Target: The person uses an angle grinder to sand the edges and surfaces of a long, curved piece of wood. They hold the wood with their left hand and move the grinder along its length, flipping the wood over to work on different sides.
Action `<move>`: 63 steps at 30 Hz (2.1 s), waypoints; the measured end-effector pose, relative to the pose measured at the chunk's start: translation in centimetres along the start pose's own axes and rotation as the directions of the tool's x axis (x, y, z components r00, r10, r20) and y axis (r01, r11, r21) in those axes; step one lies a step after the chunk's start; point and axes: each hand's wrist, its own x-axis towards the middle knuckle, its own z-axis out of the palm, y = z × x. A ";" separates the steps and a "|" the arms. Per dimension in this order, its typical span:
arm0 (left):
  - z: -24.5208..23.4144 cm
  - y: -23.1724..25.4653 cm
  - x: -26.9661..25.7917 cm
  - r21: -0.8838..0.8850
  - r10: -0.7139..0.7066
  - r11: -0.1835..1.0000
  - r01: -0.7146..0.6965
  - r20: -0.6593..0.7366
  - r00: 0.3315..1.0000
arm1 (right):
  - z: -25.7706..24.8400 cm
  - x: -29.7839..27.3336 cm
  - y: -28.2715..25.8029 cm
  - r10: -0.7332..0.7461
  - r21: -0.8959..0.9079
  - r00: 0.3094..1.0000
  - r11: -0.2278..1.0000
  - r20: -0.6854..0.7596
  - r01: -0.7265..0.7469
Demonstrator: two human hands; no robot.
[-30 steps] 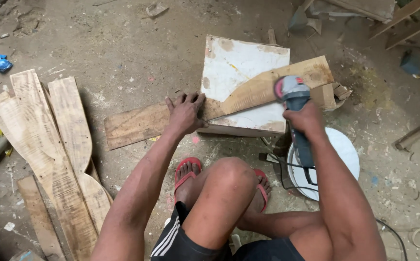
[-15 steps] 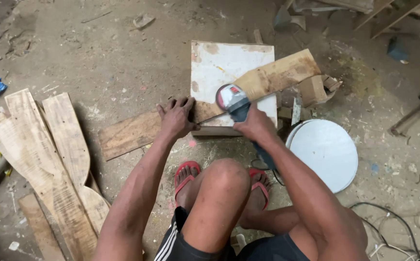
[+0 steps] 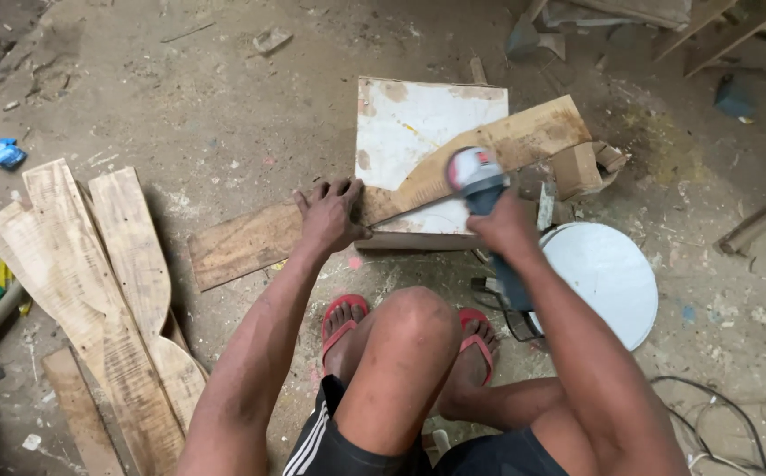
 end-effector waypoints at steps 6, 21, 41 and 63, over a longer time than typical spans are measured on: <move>0.1 -0.2 0.3 -0.007 -0.014 1.000 0.014 0.010 1.000 | 2.2 -3.2 -2.3 -0.124 -0.083 0.973 0.986 0.194 0.143; 0.1 0.1 0.2 0.000 -0.028 1.000 0.028 0.000 1.000 | -2.0 1.2 3.3 0.004 -0.089 0.999 0.996 -0.053 -0.009; -0.6 0.4 0.0 -0.021 -0.016 1.000 0.016 0.019 1.000 | -4.7 4.0 5.4 0.035 -0.095 0.996 0.995 -0.080 -0.042; -0.7 0.8 0.0 0.052 -0.055 0.997 0.053 0.043 0.998 | -5.5 10.3 5.8 0.005 -0.010 0.996 1.000 -0.091 -0.006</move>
